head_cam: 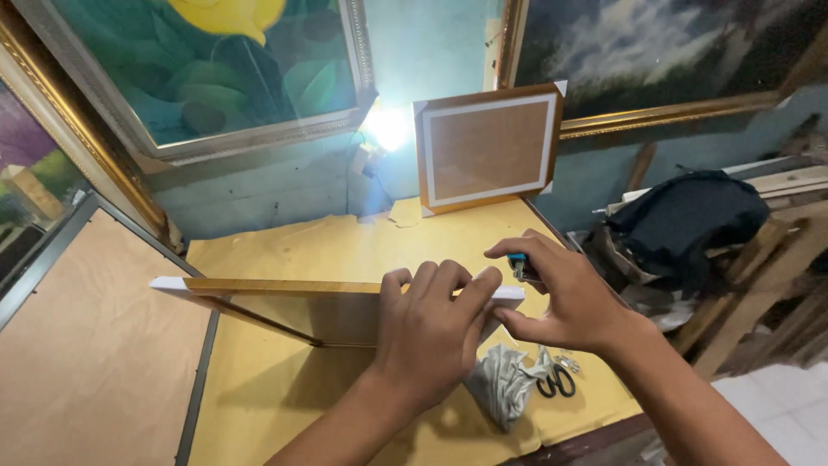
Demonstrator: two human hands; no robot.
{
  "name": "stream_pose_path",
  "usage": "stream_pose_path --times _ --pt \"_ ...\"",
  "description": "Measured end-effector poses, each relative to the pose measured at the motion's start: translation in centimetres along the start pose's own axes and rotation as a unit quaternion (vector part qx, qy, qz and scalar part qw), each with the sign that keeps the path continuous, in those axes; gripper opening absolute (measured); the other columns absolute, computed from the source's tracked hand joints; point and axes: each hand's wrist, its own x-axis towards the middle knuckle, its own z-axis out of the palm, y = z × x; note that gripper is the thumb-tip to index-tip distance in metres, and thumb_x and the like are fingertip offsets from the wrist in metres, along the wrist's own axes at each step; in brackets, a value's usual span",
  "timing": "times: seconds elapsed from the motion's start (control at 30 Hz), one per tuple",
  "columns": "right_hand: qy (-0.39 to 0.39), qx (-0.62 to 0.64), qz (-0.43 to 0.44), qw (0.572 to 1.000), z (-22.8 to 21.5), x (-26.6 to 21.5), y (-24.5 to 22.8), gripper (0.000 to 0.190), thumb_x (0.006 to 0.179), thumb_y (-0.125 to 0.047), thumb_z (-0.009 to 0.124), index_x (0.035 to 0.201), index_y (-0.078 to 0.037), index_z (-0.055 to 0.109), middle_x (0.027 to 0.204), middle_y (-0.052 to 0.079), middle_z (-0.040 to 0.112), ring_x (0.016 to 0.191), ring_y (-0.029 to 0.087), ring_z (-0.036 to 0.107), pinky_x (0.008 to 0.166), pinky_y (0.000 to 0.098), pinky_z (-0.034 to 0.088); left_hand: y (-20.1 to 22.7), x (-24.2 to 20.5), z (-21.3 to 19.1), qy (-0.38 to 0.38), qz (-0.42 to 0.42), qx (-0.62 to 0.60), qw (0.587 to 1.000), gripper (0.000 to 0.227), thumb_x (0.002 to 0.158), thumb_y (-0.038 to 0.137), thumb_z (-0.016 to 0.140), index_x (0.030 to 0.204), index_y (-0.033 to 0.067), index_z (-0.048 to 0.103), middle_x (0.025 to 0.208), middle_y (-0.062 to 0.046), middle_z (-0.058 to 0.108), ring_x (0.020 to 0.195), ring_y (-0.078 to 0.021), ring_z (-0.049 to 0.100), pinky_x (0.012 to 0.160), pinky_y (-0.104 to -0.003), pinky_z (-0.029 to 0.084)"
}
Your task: Attaching protective cardboard corners to picture frames to prepare them for transport or sale.
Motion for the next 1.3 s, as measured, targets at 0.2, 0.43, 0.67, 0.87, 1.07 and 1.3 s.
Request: stream_pose_path --times 0.2,0.43,0.67,0.87,1.07,1.3 --pt "-0.017 -0.005 -0.079 0.997 0.7 -2.0 -1.2 0.046 0.064 -0.030 0.061 0.106 -0.012 0.051 0.077 0.003 0.052 0.053 0.015 0.044 0.051 0.0263 0.037 2.1 -3.2 -1.1 -0.007 -0.005 0.019 1.000 0.025 0.076 0.013 0.052 0.101 0.0195 0.053 0.078 0.001 0.047 0.067 -0.0198 0.045 0.064 -0.035 0.024" --pt "-0.059 0.025 -0.155 0.986 1.9 -4.4 -2.8 0.047 0.058 -0.020 0.064 0.103 -0.012 0.051 0.078 0.003 0.054 0.057 0.017 0.054 0.048 0.0270 0.040 4.1 -6.8 -2.0 0.017 0.020 0.075 0.997 0.018 0.081 0.018 0.052 0.098 0.0222 0.055 0.080 0.006 0.052 0.066 -0.0154 0.048 0.068 -0.033 0.024" --pt "-0.065 0.038 -0.189 0.979 3.7 -7.9 -3.8 0.039 0.066 -0.021 0.060 0.104 -0.012 0.052 0.078 0.005 0.053 0.056 0.020 0.055 0.049 0.0298 0.042 6.4 -9.8 -2.9 0.029 0.024 0.102 0.994 0.019 0.085 0.013 0.039 0.091 0.0230 0.055 0.079 0.009 0.053 0.061 -0.0144 0.044 0.068 -0.031 0.022" --pt "-0.055 0.004 -0.227 0.972 3.9 -9.2 -4.4 0.033 0.073 -0.023 0.057 0.103 -0.011 0.052 0.078 0.005 0.051 0.053 0.022 0.051 0.046 0.0310 0.039 7.3 -11.3 -3.0 0.025 0.029 0.122 0.992 0.018 0.083 0.014 0.044 0.094 0.0236 0.056 0.078 0.007 0.052 0.063 -0.0135 0.046 0.066 -0.031 0.023" --pt "-0.028 -0.028 -0.253 0.967 4.4 -9.8 -3.9 0.032 0.085 -0.037 0.045 0.100 -0.010 0.054 0.070 0.005 0.047 0.053 0.022 0.050 0.043 0.0326 0.037 7.7 -11.6 -2.8 0.023 0.015 0.117 0.993 0.011 0.089 0.023 0.045 0.091 0.0238 0.056 0.080 0.008 0.053 0.066 -0.0121 0.048 0.069 -0.031 0.023" --pt "-0.005 -0.032 -0.295 0.955 4.3 -9.4 -4.0 0.031 0.085 -0.035 0.047 0.101 -0.009 0.056 0.064 0.002 0.040 0.049 0.020 0.044 0.042 0.0310 0.034 7.7 -12.8 -2.3 -0.014 -0.013 0.109 0.994 0.036 0.093 0.028 0.044 0.123 0.0082 0.039 0.081 0.004 0.055 0.071 -0.0149 0.050 0.074 -0.031 0.023"
